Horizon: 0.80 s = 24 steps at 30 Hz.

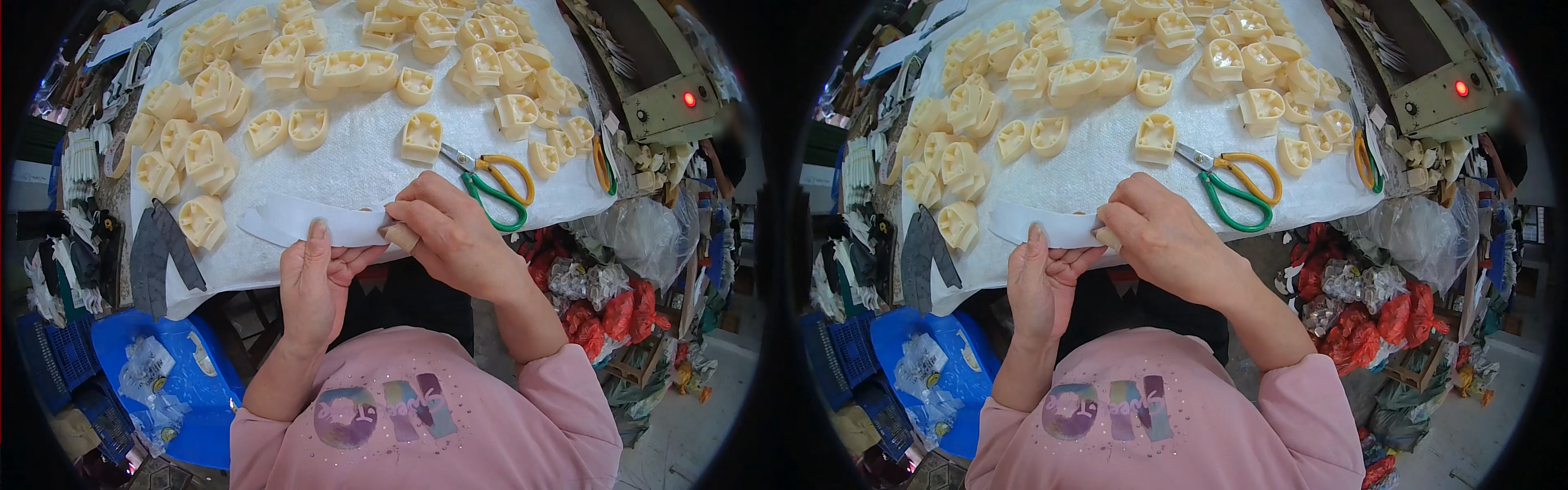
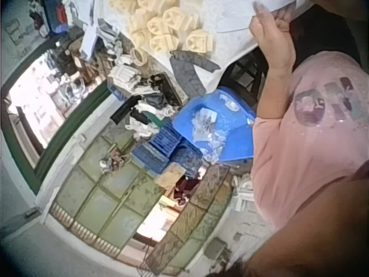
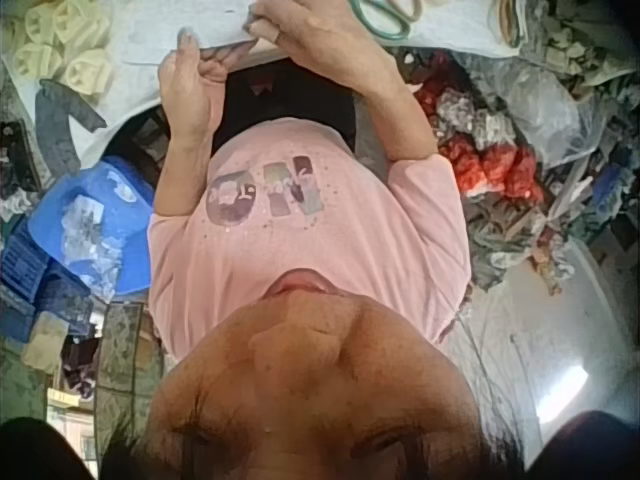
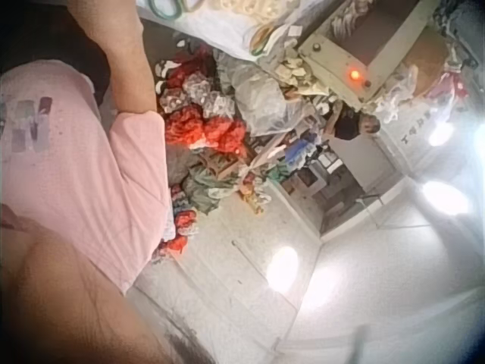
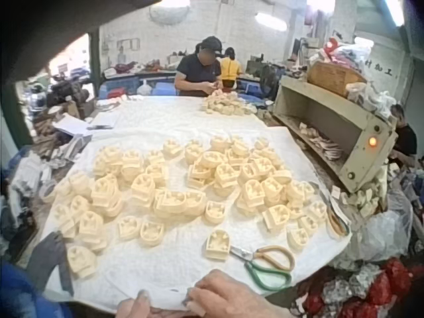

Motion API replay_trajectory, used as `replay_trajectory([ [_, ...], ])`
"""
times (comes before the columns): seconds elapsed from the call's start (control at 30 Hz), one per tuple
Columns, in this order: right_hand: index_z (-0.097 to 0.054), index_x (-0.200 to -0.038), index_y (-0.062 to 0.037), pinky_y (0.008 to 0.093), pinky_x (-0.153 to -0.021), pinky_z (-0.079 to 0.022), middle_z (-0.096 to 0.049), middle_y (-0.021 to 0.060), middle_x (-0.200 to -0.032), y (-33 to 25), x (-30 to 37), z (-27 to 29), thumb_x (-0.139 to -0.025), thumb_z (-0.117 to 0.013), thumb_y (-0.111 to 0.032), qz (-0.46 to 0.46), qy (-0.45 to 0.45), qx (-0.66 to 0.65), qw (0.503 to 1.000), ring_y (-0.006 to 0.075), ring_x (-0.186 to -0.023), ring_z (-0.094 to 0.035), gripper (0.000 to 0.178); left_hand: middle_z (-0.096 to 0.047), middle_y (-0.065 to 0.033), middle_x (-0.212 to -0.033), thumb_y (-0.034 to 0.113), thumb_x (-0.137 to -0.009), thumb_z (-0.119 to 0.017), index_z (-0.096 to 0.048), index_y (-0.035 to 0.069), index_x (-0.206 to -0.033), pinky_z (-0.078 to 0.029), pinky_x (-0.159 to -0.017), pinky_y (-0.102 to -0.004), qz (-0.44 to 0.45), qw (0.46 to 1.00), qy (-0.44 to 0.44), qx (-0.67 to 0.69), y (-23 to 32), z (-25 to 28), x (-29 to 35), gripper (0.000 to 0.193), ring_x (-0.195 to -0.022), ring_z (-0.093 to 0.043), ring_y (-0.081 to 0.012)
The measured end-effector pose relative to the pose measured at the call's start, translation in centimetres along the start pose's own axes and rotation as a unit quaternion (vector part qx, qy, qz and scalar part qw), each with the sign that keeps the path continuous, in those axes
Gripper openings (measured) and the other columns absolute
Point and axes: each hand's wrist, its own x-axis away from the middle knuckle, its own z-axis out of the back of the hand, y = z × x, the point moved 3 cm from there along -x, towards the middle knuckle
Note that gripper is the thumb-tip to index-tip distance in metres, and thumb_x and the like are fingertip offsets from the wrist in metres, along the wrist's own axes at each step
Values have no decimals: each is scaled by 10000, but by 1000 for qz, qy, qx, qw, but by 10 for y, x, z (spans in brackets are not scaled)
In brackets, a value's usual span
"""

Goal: Manually assembling and trimming foam or rubber shoe heel components and adding a paper backing strip.

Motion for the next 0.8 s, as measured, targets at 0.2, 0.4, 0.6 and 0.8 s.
replay_trajectory([
  [0.2,-580,-911,17,352,-720,-477,-549,132,-871,4,2,-2,-686,-630,-3,35,2,17,999,288,-851,-557,231,-573,-244,-1131,288,-1005,-312,-474,-119,-1138,-494,-927,-421,15,1000,1,2,-3,1,-1,458,-1050,-598,-298],
  [0.4,-590,-934,20,347,-732,-477,-553,132,-881,3,5,-1,-688,-618,10,-19,6,-27,999,288,-863,-550,249,-574,-244,-1129,293,-1004,-311,-466,-121,-1148,-490,-932,-424,17,1000,2,1,-3,1,-1,464,-1057,-595,-300],
  [0.6,-592,-942,22,347,-732,-478,-551,134,-898,5,5,-2,-692,-646,-24,25,4,10,1000,293,-870,-558,260,-574,-251,-1127,305,-1003,-323,-467,-135,-1152,-479,-945,-418,28,1000,-3,2,-4,0,-1,487,-1060,-592,-302],
  [0.8,-592,-930,27,351,-724,-480,-552,134,-883,5,6,0,-697,-623,0,-16,0,-50,999,291,-859,-561,236,-579,-243,-1119,255,-1005,-308,-470,-103,-1135,-505,-912,-434,22,1000,5,14,-5,1,-1,414,-1023,-611,-306],
])
